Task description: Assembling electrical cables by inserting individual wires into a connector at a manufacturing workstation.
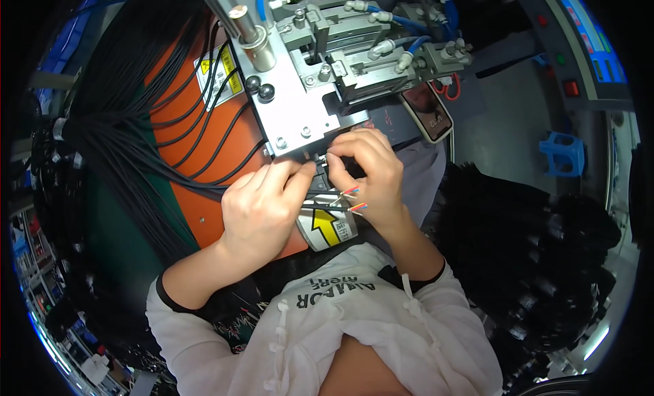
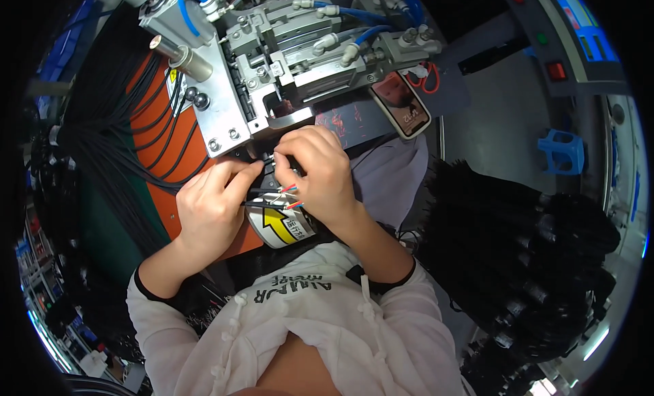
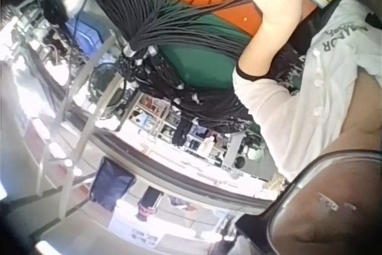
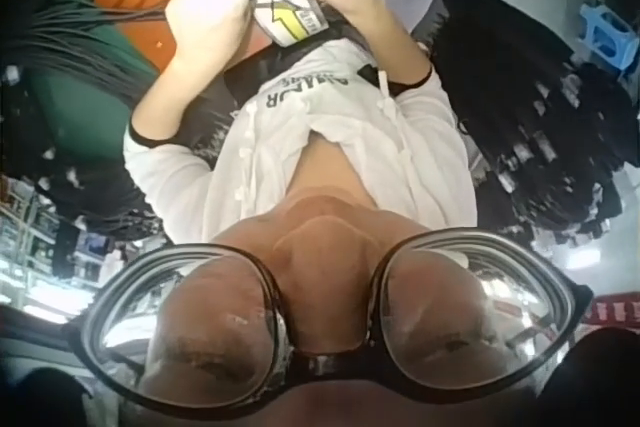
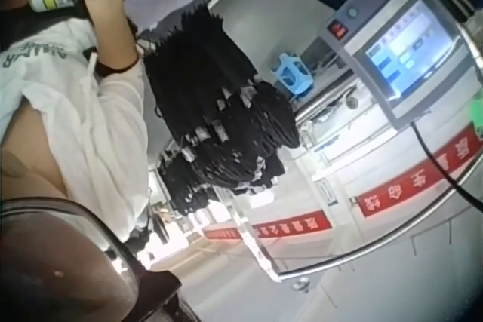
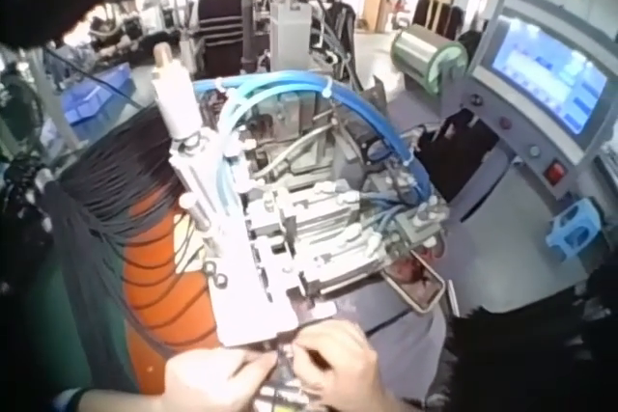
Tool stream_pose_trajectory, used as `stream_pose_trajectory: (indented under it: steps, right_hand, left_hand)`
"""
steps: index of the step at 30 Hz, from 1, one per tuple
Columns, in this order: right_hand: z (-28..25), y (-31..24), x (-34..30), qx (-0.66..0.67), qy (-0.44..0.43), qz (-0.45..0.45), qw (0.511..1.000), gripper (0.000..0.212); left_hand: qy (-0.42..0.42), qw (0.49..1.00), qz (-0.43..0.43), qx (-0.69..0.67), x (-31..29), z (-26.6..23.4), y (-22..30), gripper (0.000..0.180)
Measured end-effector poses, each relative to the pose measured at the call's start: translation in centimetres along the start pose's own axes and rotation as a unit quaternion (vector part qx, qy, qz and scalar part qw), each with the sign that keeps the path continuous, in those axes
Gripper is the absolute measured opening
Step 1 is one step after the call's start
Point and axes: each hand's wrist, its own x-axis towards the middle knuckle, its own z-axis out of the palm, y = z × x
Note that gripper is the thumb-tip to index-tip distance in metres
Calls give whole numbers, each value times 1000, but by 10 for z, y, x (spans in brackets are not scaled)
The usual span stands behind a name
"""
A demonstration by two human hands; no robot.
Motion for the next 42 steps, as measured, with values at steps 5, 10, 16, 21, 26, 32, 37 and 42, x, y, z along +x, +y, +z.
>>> stream_pose_trajectory:
  steps: [5, 10, 16, 21, 26, 32, 37, 42]
  right_hand:
    - [-8, 7, -4, 173, -55, 208, 961, 14]
    - [-18, 5, 0, 275, -86, 34, 957, 13]
    - [-17, 3, -5, 422, 8, 85, 902, 14]
    - [-21, -5, 6, 366, -64, 5, 928, 17]
    - [-22, -10, 5, 314, -54, 9, 948, 18]
    - [-9, -38, 7, 403, 47, 163, 899, 19]
    - [-11, -26, 15, 303, 28, 25, 952, 19]
    - [-7, -23, 11, 383, 27, 101, 918, 19]
  left_hand:
    - [-73, 994, -57, 65, -7, -12, 12, 21]
    - [-86, 994, -68, 8, -8, -13, 4, 21]
    - [114, 989, 39, -88, 5, -12, -3, 30]
    - [49, 985, 14, -165, 4, -12, -4, 39]
    - [97, 974, 55, -198, 1, -12, -9, 34]
    - [129, 974, 37, -182, 1, -11, -3, 28]
    - [156, 970, 26, -185, 0, -9, -3, 22]
    - [134, 976, 22, -171, 4, -10, 0, 19]
